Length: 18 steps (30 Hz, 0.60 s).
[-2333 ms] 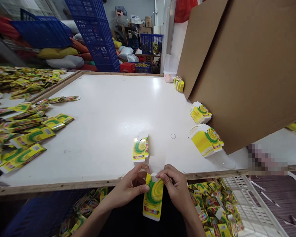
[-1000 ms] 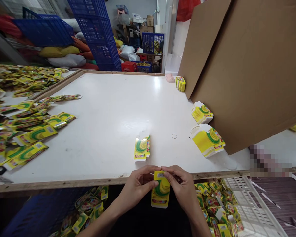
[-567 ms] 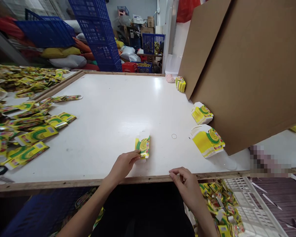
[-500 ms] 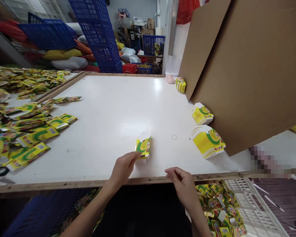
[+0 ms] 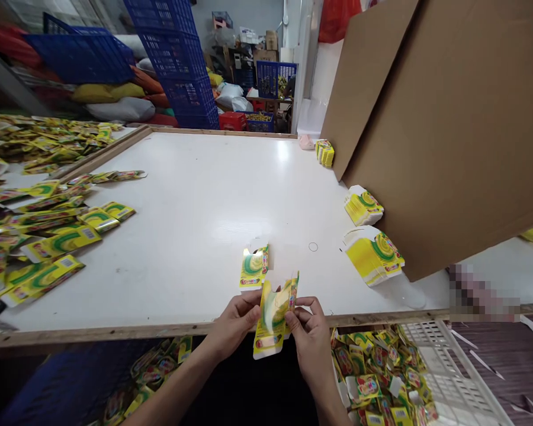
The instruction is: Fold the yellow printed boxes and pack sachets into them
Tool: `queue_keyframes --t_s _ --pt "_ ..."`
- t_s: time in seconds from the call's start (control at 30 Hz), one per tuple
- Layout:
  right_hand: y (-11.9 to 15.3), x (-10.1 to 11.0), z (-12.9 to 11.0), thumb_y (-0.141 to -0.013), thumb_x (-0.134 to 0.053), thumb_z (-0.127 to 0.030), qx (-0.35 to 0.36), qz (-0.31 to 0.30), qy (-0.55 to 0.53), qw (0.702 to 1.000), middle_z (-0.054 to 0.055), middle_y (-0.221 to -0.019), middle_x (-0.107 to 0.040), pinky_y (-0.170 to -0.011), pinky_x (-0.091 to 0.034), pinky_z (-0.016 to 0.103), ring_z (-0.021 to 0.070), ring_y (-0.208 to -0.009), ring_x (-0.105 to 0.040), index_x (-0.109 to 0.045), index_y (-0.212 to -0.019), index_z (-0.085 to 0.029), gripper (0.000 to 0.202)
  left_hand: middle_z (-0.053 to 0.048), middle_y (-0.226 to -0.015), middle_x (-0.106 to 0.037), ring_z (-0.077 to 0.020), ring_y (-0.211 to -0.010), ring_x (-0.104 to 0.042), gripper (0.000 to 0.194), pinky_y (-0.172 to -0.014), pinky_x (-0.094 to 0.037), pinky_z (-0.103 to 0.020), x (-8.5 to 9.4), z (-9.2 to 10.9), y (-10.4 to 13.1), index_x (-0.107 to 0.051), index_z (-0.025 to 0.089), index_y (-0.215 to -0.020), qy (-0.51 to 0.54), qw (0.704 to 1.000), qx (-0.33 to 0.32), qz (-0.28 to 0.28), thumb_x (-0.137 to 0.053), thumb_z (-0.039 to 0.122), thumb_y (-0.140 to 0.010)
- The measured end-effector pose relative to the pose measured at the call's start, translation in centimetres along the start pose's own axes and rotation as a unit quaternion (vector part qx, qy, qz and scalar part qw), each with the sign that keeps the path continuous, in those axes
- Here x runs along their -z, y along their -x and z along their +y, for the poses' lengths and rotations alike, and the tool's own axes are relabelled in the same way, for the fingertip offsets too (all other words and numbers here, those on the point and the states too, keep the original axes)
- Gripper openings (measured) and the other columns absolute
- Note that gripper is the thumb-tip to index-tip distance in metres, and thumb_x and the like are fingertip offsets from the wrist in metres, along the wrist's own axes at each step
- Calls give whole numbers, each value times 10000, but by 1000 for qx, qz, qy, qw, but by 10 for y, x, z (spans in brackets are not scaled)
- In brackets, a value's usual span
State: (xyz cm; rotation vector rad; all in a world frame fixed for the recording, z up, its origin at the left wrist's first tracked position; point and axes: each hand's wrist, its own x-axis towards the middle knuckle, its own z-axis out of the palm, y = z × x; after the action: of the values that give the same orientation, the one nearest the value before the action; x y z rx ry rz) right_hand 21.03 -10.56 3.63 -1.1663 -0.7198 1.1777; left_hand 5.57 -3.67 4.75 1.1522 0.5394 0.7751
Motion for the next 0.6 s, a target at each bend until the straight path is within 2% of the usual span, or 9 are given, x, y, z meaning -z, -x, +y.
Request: queue_keyframes --t_s 0.07,0.17,0.3,0.47,0.6 --pt "0 -3 1 -802 -716 -386 22 12 29 999 39 -811 -760 -672 -528 276 182 -717 -687 -601 -873 -212 221 -141 -1185 -690 -331 -1111 -621 539 -930 -496 -417 0 2 0 -664 160 -1187 44 997 32 -50 -673 516 -782" --pt "0 -2 -1 -790 -712 -401 42 30 79 995 70 -893 -764 -745 -544 312 217 -823 -693 -696 -871 -193 225 -133 -1176 -686 -324 -1120 -602 574 -927 -473 -391 -3 4 2 -651 166 -1205 64 995 30 -72 -704 516 -754" --pt "2 1 -5 -756 -732 -408 31 39 101 994 76 -909 -776 -783 -558 356 251 -861 -702 -754 -896 -203 250 -130 -1127 -698 -301 -1052 -625 566 -879 -477 -364 -6 5 3 -648 164 -1204 65 996 30 -60 -710 502 -755" --pt "5 0 -5 -733 -764 -376 10 7 72 997 65 -939 -775 -788 -563 360 254 -891 -701 -755 -959 -222 273 -113 -1023 -725 -245 -916 -664 447 -803 -489 -304 -7 3 1 -695 143 -1106 69 997 25 -25 -719 437 -771" --pt "6 -4 -1 -775 -730 -385 0 -2 90 996 59 -876 -765 -755 -555 341 232 -815 -689 -747 -934 -197 247 -87 -988 -737 -235 -896 -670 353 -819 -504 -321 -10 0 2 -709 151 -1032 61 997 19 49 -706 406 -788"
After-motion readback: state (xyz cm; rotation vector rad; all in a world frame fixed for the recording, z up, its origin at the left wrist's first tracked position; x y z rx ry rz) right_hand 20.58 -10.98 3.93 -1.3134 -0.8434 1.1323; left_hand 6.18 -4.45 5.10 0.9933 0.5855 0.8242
